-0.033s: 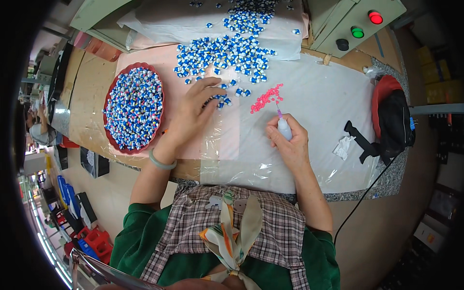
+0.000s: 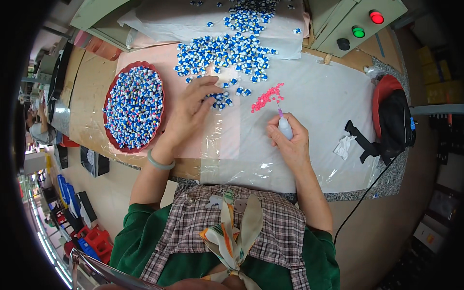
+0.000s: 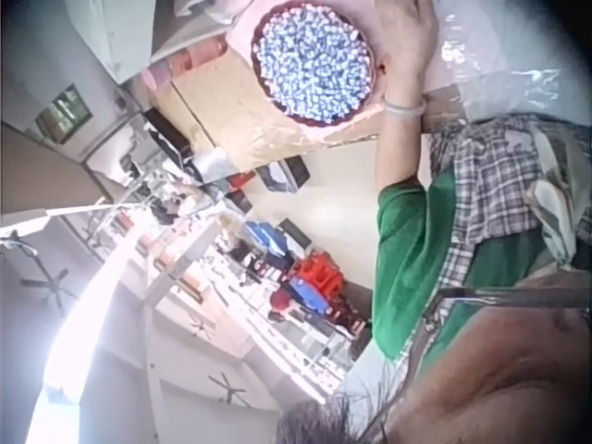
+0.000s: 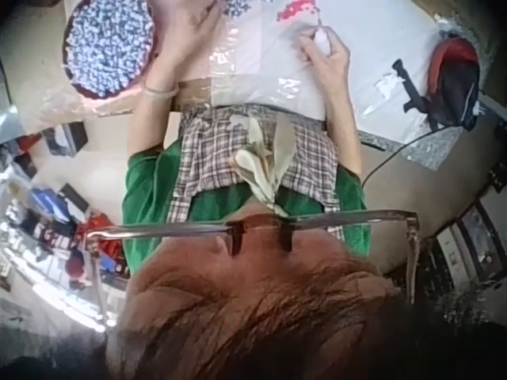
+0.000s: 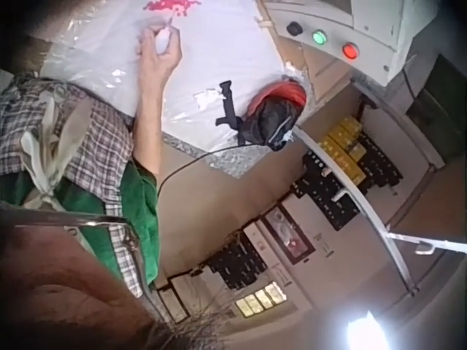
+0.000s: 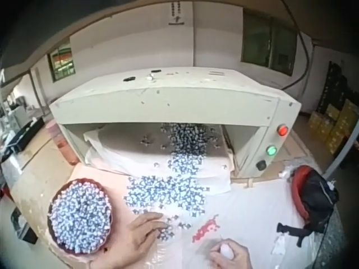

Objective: Applying glue to small blue components at a factory assembly workstation.

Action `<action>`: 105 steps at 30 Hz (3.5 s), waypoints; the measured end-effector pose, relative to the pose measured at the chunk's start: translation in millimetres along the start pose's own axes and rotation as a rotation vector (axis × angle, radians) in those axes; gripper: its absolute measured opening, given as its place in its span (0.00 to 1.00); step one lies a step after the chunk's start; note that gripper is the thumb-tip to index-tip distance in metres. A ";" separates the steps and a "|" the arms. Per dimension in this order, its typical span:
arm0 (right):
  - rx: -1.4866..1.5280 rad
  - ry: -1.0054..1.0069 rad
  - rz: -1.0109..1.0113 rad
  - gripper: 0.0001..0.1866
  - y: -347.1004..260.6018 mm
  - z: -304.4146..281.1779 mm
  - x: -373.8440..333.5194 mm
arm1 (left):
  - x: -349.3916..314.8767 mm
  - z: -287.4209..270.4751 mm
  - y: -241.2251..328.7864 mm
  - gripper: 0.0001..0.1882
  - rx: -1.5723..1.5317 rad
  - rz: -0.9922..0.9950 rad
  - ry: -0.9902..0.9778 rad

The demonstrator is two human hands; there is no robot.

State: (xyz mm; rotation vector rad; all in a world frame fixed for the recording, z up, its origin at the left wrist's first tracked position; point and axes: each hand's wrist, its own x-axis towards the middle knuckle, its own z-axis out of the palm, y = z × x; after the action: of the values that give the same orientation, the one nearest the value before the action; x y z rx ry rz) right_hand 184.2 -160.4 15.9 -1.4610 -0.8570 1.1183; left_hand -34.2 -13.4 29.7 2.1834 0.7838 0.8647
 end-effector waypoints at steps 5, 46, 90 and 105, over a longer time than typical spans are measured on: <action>-0.028 -0.002 0.014 0.04 -1.1 -0.6 0.7 | -11.3 -8.2 2.8 0.08 -0.126 -0.107 0.186; 0.170 0.172 -0.194 0.16 -22.3 -9.1 -8.1 | -44.0 32.1 33.2 0.11 -1.067 -0.649 -0.119; -0.072 0.139 -0.291 0.15 -28.9 -2.8 -22.9 | -56.6 40.7 29.9 0.12 -1.088 -0.653 -0.190; -0.202 -0.028 -0.042 0.10 -24.9 -0.5 34.8 | -65.7 37.1 29.8 0.11 -1.101 -0.688 -0.140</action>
State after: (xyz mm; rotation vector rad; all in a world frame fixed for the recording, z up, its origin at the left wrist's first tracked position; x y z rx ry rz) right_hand 196.7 -123.5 33.6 -1.5874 -1.0407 1.0466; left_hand -37.7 -91.4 7.4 0.8981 0.6709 0.5478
